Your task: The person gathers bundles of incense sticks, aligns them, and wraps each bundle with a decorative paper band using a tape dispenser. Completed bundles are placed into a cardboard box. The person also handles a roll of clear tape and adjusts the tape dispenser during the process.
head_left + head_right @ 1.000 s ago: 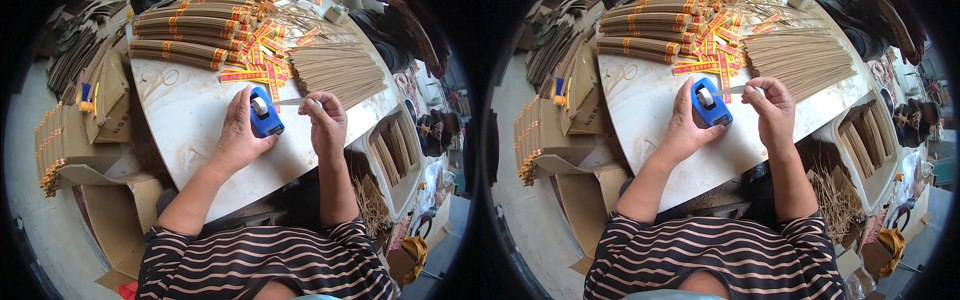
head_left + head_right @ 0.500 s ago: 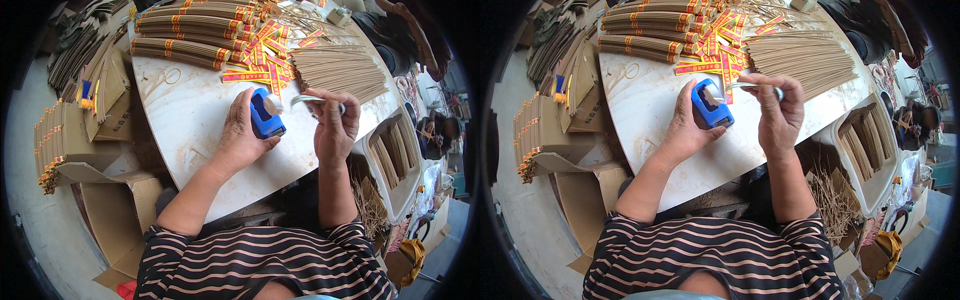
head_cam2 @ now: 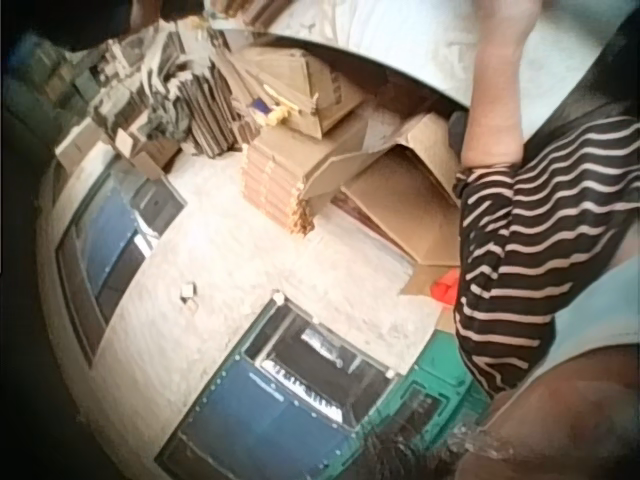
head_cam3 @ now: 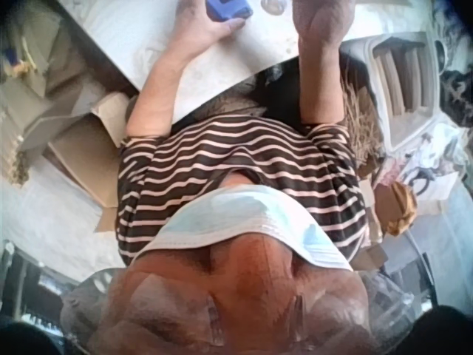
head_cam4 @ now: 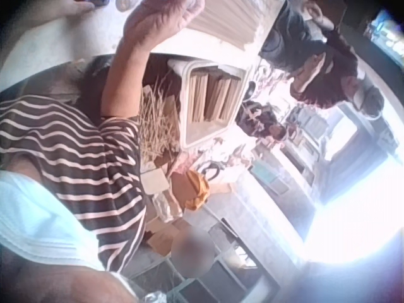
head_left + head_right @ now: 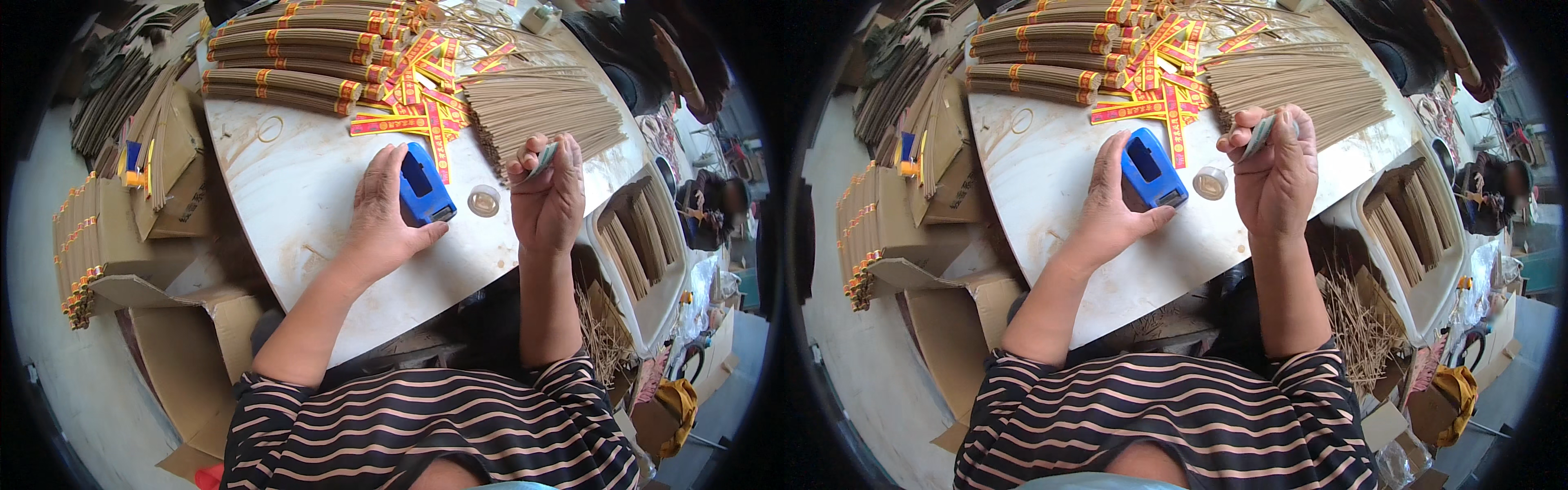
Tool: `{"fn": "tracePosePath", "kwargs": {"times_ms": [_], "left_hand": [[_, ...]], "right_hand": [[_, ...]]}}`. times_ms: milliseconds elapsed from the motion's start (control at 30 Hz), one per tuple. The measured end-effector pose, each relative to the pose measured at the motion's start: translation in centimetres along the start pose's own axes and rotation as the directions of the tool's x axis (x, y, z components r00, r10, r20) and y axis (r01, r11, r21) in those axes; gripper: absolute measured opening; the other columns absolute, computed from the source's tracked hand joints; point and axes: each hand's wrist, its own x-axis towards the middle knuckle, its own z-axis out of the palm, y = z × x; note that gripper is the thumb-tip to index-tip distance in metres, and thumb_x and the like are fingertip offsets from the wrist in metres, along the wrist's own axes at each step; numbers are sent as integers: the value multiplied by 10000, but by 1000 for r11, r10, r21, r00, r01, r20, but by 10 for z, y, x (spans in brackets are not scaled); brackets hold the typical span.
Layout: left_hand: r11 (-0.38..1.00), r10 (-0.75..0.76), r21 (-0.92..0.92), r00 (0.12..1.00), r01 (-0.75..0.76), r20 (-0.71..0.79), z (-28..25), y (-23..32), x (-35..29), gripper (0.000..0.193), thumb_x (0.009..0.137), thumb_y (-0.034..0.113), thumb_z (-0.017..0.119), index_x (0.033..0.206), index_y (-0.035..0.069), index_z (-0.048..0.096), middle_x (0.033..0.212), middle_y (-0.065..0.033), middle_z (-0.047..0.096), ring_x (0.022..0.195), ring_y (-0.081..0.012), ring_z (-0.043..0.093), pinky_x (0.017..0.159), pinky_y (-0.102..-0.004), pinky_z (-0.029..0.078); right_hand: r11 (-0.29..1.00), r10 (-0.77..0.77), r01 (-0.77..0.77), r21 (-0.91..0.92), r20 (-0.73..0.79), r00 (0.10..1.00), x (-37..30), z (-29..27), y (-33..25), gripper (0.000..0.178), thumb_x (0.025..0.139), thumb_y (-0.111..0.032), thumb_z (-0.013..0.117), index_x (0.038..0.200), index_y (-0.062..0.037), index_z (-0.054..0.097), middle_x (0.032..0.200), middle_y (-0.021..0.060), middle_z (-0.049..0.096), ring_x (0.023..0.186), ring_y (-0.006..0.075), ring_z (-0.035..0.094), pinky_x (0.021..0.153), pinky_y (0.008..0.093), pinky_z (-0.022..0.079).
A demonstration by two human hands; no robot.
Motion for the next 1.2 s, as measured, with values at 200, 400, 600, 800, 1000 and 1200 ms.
{"fn": "tracePosePath", "kwargs": {"times_ms": [200,400,600,800,1000,1200], "left_hand": [[989,99,110,995,-95,-25,-8,18,-5,907,646,259,767,1354,57,237,1372,-197,235,1269,-343,268,1035,-400,260],[844,146,-525,989,-105,38,-10,48,-21,609,786,142,664,1291,3,354,1236,-154,414,1103,-220,470,906,-329,422],[454,29,-863,965,220,262,-4,43,-25,409,871,64,540,1255,6,410,1104,-96,534,941,-159,560,807,-304,497],[157,11,-926,937,344,350,-5,41,-26,303,862,55,551,1149,-21,488,971,-98,582,831,-172,599,740,-308,526],[222,-57,-927,953,303,298,-4,39,-29,234,835,58,590,1045,-19,523,893,-104,601,783,-172,603,680,-295,523],[377,-124,-906,980,191,155,-12,37,-24,222,824,53,594,1017,-24,515,864,-104,599,758,-160,594,656,-284,509]], "right_hand": [[987,56,-57,147,10,998,-6,12,-3,133,935,-179,426,994,-102,517,843,96,567,682,141,484,613,298,401],[941,134,-152,302,80,988,-14,36,-2,159,940,-208,419,982,-95,522,839,80,556,674,120,469,605,270,397],[845,218,-203,495,27,976,-25,59,10,141,942,-141,408,965,-10,454,817,57,473,652,89,433,599,231,394],[618,302,-265,740,88,949,-21,54,10,121,933,-100,407,921,12,450,792,57,469,647,105,447,607,238,402],[750,262,-241,616,58,963,-26,54,13,116,930,-116,420,941,-5,453,786,47,461,633,98,428,597,237,389],[818,254,-240,522,46,966,-19,30,4,178,936,-177,430,964,-41,542,738,49,488,560,75,374,506,205,323]]}}
